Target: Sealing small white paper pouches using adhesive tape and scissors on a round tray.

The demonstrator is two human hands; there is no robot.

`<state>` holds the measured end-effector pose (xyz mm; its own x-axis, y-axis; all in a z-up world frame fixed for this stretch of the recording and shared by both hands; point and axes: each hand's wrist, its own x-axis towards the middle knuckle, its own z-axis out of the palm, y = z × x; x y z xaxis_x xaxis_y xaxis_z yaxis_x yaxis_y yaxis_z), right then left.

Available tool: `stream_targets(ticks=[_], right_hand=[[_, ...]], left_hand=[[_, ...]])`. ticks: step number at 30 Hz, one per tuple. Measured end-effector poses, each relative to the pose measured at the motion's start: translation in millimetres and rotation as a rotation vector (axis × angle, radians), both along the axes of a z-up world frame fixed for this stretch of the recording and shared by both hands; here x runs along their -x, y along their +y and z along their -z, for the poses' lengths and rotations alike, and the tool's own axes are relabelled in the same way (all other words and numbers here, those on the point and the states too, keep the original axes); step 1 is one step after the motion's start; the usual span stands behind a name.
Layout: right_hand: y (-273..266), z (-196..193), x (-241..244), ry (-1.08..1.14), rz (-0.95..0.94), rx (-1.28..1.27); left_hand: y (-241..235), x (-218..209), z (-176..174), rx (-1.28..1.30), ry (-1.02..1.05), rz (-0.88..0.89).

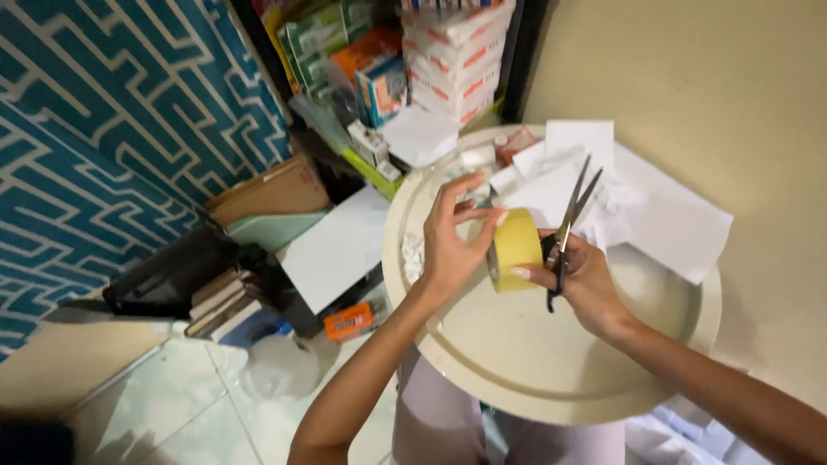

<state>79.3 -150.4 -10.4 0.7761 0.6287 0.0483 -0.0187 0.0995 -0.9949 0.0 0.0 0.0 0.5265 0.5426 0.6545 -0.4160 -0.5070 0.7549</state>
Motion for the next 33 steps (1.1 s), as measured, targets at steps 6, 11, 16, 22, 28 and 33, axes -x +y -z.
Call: stream_targets(ticks=[6,11,16,22,28,33], right_hand=[[-2.1,-37.0,-40.1,-0.396,-0.024,-0.096],[13.8,-105.4,-83.3,-0.815,-0.063,0.113],[41.4,-156.5,-157.0,-1.287,-0.032,0.200],[93.2,-202.7,-222.5,-1.356,-0.152,-0.032],[137.4,-215.9,-255.7,-1.356,-0.140,-0.007],[150.2,-223.3,-240.5,-1.229,-0.126,0.062]], left_hand=[[9.8,8.6,-21.8,-0.516,-0.217,0.085],[25.5,7.1,-34.3,-0.588,-0.191,0.127],[27.6,29.8,-46.9,-0.450,-0.223,0.115],[28.8,65.7,-36.9,-0.200,-0.090,0.001],[25.0,93.5,-29.2,-0.075,-0.060,-0.153],[16.2,103.2,-32.1,0.109,0.006,-0.154]])
